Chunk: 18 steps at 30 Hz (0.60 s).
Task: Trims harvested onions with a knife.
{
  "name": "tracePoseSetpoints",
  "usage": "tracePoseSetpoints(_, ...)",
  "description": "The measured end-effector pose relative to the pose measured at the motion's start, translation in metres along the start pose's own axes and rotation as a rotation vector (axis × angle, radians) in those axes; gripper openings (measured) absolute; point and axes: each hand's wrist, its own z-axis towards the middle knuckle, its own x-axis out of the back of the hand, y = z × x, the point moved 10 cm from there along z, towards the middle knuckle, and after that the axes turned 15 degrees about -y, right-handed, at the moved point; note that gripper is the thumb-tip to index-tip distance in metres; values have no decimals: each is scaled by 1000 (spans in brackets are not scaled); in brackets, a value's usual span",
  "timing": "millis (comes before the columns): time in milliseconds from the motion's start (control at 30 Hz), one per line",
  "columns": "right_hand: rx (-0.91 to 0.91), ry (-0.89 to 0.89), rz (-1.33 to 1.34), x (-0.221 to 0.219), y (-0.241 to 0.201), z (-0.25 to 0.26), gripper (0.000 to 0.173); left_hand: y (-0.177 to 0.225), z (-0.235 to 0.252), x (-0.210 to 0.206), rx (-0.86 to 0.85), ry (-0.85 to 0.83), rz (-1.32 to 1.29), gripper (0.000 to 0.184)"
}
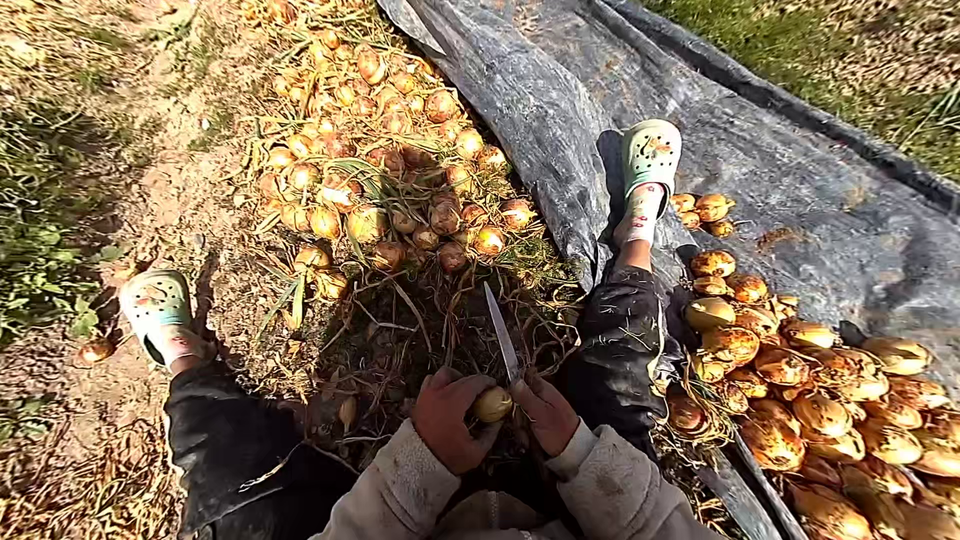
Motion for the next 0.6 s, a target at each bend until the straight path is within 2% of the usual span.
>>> tracePoseSetpoints(100, -18, -50, 2, -4, -2, 0, 31, -8, 3, -4, 64, 58, -15, 43)
tracePoseSetpoints(133, -29, -85, -6, -8, 0, -1, 31, -18, 4, 0, 152, 74, -51, 44)
tracePoseSetpoints(200, -73, -144, -73, -18, 9, -9, 32, -61, 0, 17, 454, 96, -234, 48)
tracePoseSetpoints(267, -114, -116, -123, -17, 24, -14, 36, -100, -9, 37, 666, 178, -439, 51)
tracePoseSetpoints(333, -144, -53, -88, -4, 42, -10, 39, -117, -15, 46, 644, 357, -664, 51)
tracePoseSetpoints(433, -229, -64, 22, 3, 57, -3, 37, -109, -15, 31, 556, 542, -1072, 56)
tracePoseSetpoints(467, -230, -73, 56, 1, 58, -1, 34, -100, -12, 22, 545, 547, -1204, 52)
tracePoseSetpoints(533, -178, -61, 80, -1, 55, 2, 35, -78, -6, -1, 530, 439, -1399, 45)
tracePoseSetpoints(600, -96, -9, 80, 2, 44, 1, 46, -60, -5, -25, 548, 289, -1476, 44)
